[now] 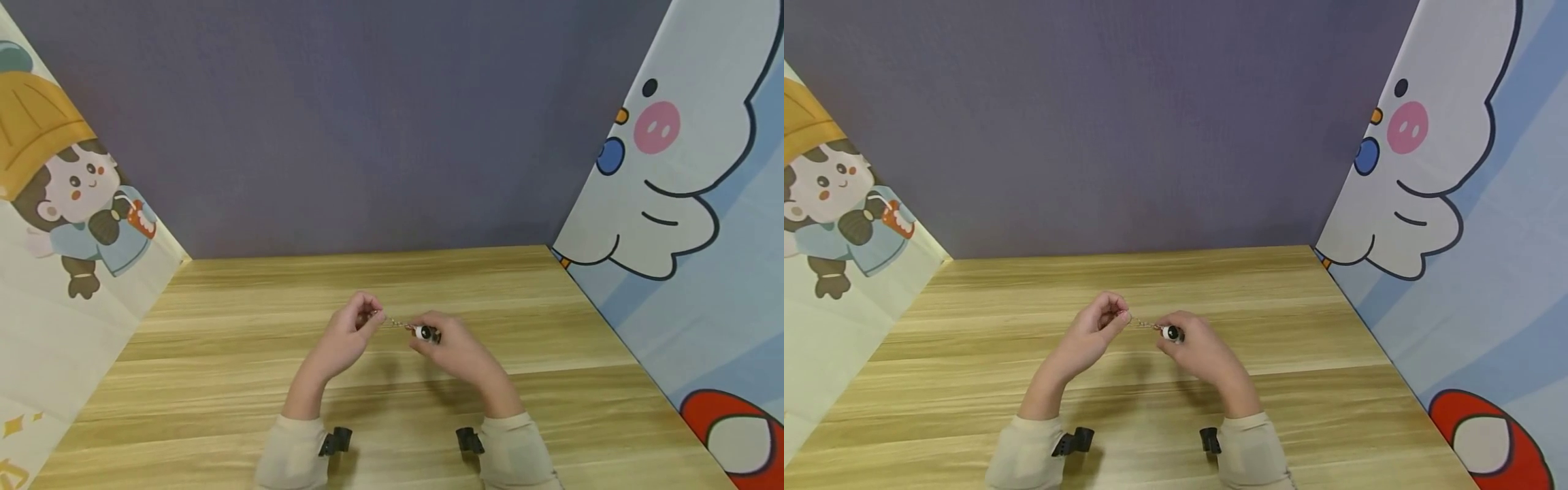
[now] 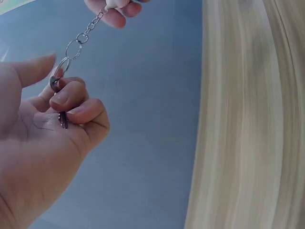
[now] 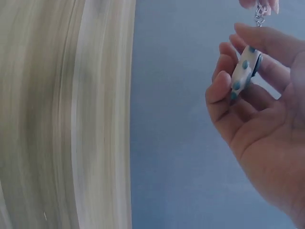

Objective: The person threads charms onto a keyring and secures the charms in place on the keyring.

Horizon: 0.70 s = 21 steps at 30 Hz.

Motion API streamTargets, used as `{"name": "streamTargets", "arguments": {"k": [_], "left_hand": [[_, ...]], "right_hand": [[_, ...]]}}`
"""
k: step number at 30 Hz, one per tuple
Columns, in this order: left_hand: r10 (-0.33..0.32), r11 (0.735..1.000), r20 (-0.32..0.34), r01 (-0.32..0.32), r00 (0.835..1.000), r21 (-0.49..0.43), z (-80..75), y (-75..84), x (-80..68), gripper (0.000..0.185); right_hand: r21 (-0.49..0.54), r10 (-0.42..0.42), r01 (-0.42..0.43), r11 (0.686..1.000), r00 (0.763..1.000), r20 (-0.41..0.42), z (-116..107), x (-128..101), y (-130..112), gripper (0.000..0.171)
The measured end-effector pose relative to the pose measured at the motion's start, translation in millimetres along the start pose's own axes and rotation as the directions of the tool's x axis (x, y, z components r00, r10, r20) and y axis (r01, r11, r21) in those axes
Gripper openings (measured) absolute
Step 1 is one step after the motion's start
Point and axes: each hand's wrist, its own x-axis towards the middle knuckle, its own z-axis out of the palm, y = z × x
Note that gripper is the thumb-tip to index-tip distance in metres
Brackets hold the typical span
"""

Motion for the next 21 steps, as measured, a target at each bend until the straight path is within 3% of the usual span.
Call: {"name": "streamTargets", "arguments": {"k": [6,12,21], "left_hand": [[-0.002,0.994,0.042,-0.003,0.999,0.11,-5.6,-1.0,0.1,0.018],[-0.004,0.976,0.016,0.0,1.0,0.217,-8.9,1.5,-0.8,0.007],[-0.019,0.941,0.027,0.009,0.999,0.339,-9.7,-1.3,0.9,0.009]], "right_hand": [[-0.004,0.053,-0.053,0.999,0.999,-0.01,-3,-3,5,0.034],[-0.018,0.025,-0.026,1.0,0.999,-0.022,-9,-3,1,0.034],[-0.058,0.054,-0.056,0.997,0.998,-0.044,-16,3,-5,0.037]]}}
